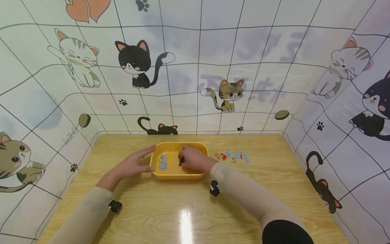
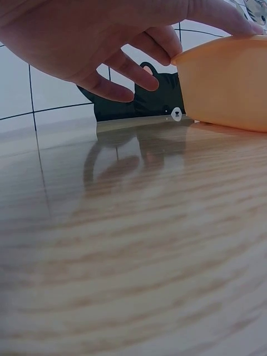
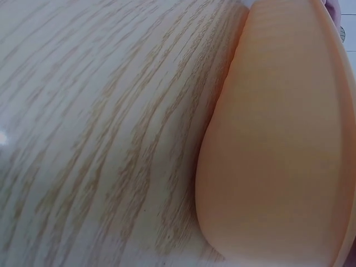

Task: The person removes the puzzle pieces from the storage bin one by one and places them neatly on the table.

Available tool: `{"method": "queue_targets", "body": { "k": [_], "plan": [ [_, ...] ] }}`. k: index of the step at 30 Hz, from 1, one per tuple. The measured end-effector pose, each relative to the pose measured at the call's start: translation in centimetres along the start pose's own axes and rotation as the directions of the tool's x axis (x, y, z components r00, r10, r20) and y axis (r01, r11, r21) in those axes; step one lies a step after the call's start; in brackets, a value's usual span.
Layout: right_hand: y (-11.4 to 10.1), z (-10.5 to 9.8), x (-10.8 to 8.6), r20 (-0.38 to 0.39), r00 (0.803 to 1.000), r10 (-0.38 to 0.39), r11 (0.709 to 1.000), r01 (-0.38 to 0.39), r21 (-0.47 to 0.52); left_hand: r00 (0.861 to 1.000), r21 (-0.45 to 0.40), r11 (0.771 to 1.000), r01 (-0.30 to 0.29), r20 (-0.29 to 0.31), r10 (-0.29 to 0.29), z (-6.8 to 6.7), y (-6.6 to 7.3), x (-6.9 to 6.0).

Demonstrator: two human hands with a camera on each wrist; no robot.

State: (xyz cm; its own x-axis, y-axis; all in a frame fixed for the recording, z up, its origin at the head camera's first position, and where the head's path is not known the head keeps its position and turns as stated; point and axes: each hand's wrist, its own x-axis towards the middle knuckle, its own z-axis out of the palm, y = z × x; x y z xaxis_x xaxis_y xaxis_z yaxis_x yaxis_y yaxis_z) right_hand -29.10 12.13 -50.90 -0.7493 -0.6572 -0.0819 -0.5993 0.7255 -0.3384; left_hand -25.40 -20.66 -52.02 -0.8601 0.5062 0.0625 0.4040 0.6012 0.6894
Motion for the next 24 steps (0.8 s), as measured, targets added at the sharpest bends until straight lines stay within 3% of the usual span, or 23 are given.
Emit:
{"method": "queue_targets", "body": {
  "k": [8, 18, 24],
  "plan": [
    [0.5, 0.2, -0.2, -0.002, 1.0, 0.008, 0.999, -0.008, 0.045, 1.0, 0.001, 1.0, -0.007, -0.003, 0.007, 0.0, -0.2, 0.0],
    [0.9, -0.1, -0.2, -0.057, 0.998, -0.021, 0.998, 0.024, 0.055, 1.0, 0.006, 1.0, -0.002, -0.002, 0.002, 0.1, -0.2, -0.1],
    [1.0, -0.1, -0.2, -0.051, 0.998, -0.031, 0.999, 0.033, 0.038, 1.0, 0.012, 1.0, -0.006, -0.008, 0.006, 0.2, -0.5, 0.0]
  ]
}}
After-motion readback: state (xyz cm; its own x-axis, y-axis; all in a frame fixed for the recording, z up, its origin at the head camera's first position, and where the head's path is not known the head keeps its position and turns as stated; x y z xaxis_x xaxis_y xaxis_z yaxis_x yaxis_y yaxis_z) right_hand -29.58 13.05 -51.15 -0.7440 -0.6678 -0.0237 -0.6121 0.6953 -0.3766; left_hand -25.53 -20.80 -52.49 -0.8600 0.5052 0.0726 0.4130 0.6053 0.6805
